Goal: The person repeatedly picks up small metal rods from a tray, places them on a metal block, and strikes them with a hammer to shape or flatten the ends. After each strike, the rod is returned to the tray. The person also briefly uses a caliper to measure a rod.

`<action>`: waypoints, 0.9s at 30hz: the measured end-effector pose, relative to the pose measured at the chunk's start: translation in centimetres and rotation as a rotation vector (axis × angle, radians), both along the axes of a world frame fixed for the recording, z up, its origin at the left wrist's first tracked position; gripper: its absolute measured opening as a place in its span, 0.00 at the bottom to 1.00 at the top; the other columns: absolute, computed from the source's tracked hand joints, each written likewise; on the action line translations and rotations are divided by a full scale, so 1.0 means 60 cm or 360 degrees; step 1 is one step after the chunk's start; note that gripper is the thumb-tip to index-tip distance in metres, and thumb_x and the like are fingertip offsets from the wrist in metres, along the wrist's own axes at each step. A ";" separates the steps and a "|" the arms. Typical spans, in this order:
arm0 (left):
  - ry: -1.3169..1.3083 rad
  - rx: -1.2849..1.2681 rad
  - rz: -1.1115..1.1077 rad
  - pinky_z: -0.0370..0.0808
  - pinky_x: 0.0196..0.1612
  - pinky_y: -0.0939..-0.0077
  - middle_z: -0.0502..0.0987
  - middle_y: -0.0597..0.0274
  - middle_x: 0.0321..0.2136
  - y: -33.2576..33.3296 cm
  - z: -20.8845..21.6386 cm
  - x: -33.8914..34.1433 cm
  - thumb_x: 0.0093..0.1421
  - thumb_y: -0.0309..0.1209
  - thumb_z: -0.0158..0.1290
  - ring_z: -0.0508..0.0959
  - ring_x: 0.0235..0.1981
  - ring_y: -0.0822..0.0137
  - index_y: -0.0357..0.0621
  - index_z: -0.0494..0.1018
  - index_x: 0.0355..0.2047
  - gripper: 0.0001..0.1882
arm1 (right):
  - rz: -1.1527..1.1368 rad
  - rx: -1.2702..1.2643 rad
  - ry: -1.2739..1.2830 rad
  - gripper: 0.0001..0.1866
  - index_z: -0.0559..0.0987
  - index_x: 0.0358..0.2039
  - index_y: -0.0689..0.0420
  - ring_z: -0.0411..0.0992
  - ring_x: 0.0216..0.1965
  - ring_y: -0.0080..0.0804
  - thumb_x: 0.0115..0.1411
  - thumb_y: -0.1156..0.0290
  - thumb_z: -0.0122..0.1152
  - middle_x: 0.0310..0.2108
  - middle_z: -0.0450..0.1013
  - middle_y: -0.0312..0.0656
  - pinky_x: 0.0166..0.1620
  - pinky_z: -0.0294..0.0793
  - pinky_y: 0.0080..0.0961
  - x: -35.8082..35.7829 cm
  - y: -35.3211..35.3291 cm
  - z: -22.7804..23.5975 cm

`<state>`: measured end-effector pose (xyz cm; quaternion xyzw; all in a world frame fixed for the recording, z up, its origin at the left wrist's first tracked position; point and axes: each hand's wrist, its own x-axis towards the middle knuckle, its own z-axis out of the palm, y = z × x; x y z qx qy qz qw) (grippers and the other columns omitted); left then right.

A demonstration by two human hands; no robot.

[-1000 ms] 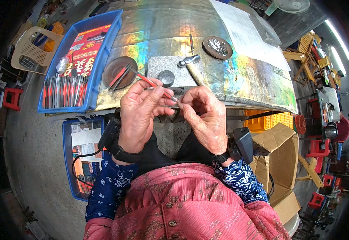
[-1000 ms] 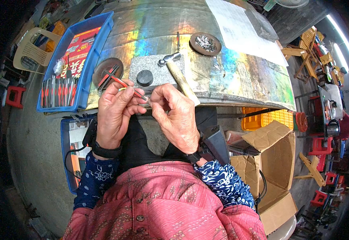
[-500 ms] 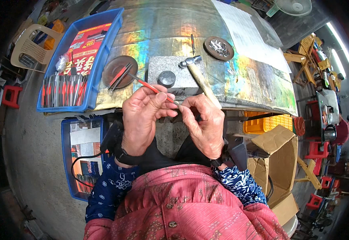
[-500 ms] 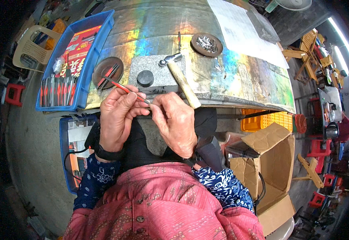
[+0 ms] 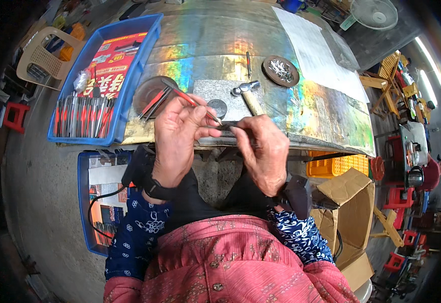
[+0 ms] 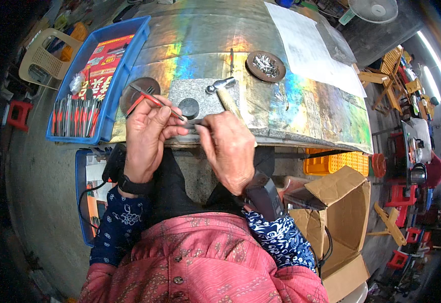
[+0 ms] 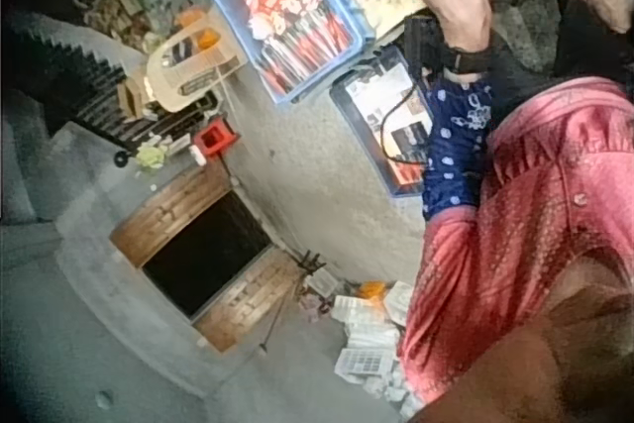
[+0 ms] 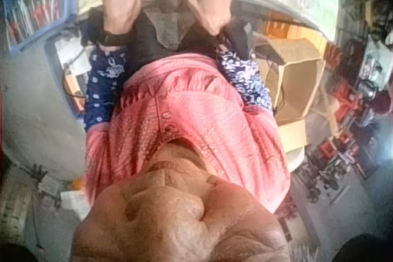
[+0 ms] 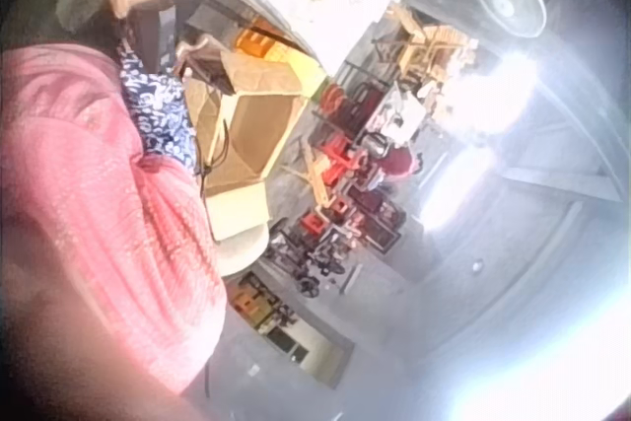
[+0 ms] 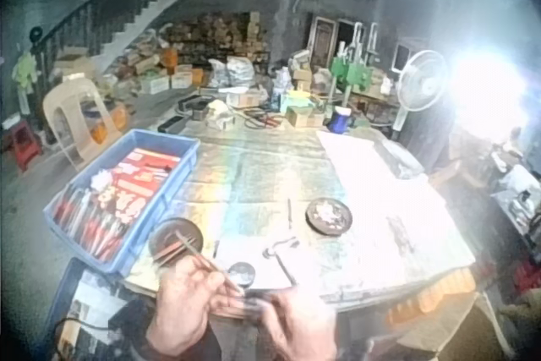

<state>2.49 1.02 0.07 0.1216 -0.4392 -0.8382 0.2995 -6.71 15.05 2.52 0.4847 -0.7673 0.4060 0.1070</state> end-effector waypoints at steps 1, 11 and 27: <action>-0.0019 -0.0050 0.0022 0.82 0.32 0.76 0.77 0.55 0.34 -0.009 -0.001 -0.003 0.66 0.26 0.50 0.80 0.31 0.69 0.37 0.68 0.43 0.07 | -0.0055 0.0032 0.0149 0.08 0.76 0.31 0.58 0.71 0.30 0.43 0.51 0.75 0.66 0.27 0.71 0.44 0.34 0.71 0.35 -0.009 0.006 0.001; -0.0206 -0.0710 0.0203 0.76 0.29 0.85 0.78 0.57 0.31 -0.036 -0.014 -0.036 0.65 0.21 0.49 0.78 0.27 0.75 0.33 0.71 0.41 0.06 | -0.0338 0.0674 0.0172 0.23 0.70 0.51 0.57 0.71 0.37 0.53 0.54 0.72 0.64 0.38 0.66 0.51 0.37 0.71 0.43 -0.041 0.051 -0.006; -0.0299 -0.0877 0.0263 0.75 0.29 0.87 0.78 0.60 0.30 -0.027 -0.010 -0.040 0.63 0.20 0.51 0.78 0.28 0.77 0.34 0.72 0.39 0.05 | -0.0304 0.0660 0.0060 0.29 0.67 0.54 0.59 0.71 0.36 0.54 0.50 0.78 0.62 0.36 0.68 0.51 0.36 0.72 0.44 -0.048 0.056 -0.023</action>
